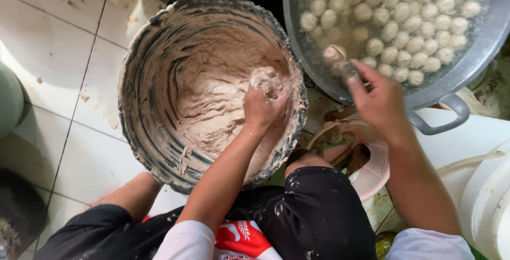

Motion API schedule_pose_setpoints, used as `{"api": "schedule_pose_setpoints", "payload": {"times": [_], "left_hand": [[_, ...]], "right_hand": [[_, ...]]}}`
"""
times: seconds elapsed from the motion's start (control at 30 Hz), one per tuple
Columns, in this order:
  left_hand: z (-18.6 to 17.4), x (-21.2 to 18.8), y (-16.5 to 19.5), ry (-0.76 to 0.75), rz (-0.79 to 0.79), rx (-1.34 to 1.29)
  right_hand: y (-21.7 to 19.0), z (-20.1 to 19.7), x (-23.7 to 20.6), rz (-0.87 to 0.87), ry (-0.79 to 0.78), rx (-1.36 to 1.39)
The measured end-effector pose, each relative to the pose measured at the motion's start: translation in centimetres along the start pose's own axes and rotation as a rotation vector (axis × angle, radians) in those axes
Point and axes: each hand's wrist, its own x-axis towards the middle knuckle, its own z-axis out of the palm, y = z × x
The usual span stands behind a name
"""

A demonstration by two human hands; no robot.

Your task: The person sits on the floor with a large bowl of dough batter on their lap. They repeatedly squeeze dough by hand into a scoop and release the formed ball into a large pan of water beside them, adding to the balls already in the pan.

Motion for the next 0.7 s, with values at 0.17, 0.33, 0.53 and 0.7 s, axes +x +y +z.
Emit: {"api": "schedule_pose_setpoints", "payload": {"times": [0.17,0.33,0.53,0.7], "left_hand": [[0.6,-1.0,0.6,0.044,0.018,-0.271],[0.5,-1.0,1.6,0.010,0.141,-0.261],[-1.3,-0.3,1.4,-0.429,-0.327,0.098],[-6.7,-1.6,-6.3,-0.121,-0.707,0.169]], "right_hand": [[-0.9,0.5,-0.9,0.081,-0.118,0.065],[-2.4,3.7,-3.4,-0.203,-0.324,0.152],[-1.9,4.6,-2.2,0.238,-0.628,0.532],[0.7,2.3,-0.2,0.042,-0.198,0.240]]}}
